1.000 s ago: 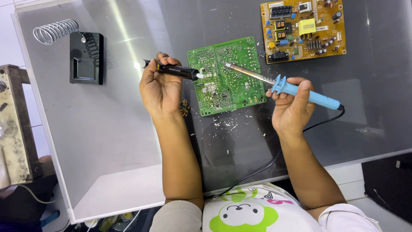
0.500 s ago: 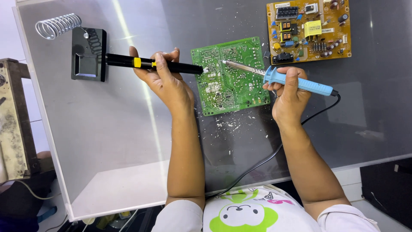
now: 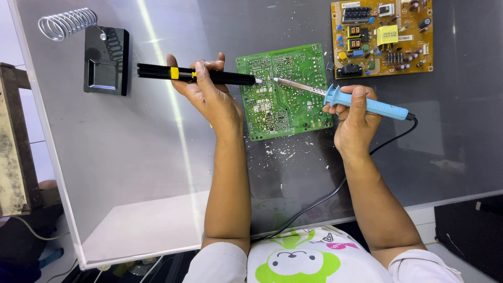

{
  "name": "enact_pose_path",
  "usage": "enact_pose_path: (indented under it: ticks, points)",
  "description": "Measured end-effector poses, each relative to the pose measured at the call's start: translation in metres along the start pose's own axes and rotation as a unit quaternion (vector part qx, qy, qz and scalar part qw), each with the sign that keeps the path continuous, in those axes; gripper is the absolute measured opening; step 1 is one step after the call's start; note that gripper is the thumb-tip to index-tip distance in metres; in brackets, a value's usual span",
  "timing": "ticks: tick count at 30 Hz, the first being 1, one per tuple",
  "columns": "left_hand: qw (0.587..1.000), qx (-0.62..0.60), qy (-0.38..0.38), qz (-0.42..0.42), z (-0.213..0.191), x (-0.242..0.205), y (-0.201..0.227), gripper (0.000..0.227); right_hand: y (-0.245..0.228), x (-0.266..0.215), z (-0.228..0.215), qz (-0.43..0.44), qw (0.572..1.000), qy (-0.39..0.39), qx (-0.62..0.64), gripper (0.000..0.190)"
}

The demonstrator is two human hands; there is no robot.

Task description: The person uses a soldering iron to work on a green circuit board placed on a gray workbench. They hold a flashlight in their left hand to illuminate the board while applying the soldering iron with their right hand to various points on the board.

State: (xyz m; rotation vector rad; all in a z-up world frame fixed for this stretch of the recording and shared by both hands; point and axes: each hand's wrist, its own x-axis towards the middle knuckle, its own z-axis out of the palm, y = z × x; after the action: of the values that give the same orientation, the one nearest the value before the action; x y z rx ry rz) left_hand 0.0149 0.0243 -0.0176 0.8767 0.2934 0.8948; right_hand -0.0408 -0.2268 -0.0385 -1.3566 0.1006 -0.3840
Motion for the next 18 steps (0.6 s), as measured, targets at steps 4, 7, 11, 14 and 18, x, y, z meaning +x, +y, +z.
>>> enact_pose_path:
  ticks: [4,7,11,14,18]
  points:
    - [1.000,-0.005,-0.008,-0.004,0.004,-0.001,0.004,0.051,-0.004,-0.001,0.003,-0.004,1.000,0.001,0.002,0.040]
    - [0.995,-0.047,0.010,-0.086,0.011,-0.002,0.017,0.066,-0.015,-0.004,0.008,0.063,0.998,0.020,-0.004,0.036]
    - [0.996,-0.048,0.004,-0.074,0.010,-0.002,0.012,0.067,-0.008,-0.006,0.001,0.024,0.999,0.002,-0.042,0.027]
    - [0.996,-0.045,0.004,-0.074,0.010,-0.003,0.011,0.067,-0.003,-0.010,-0.007,0.006,0.998,-0.013,-0.067,0.025]
    - [0.996,-0.044,0.002,-0.077,0.011,-0.006,0.010,0.066,-0.001,-0.013,-0.013,0.008,0.995,-0.034,-0.094,0.027]
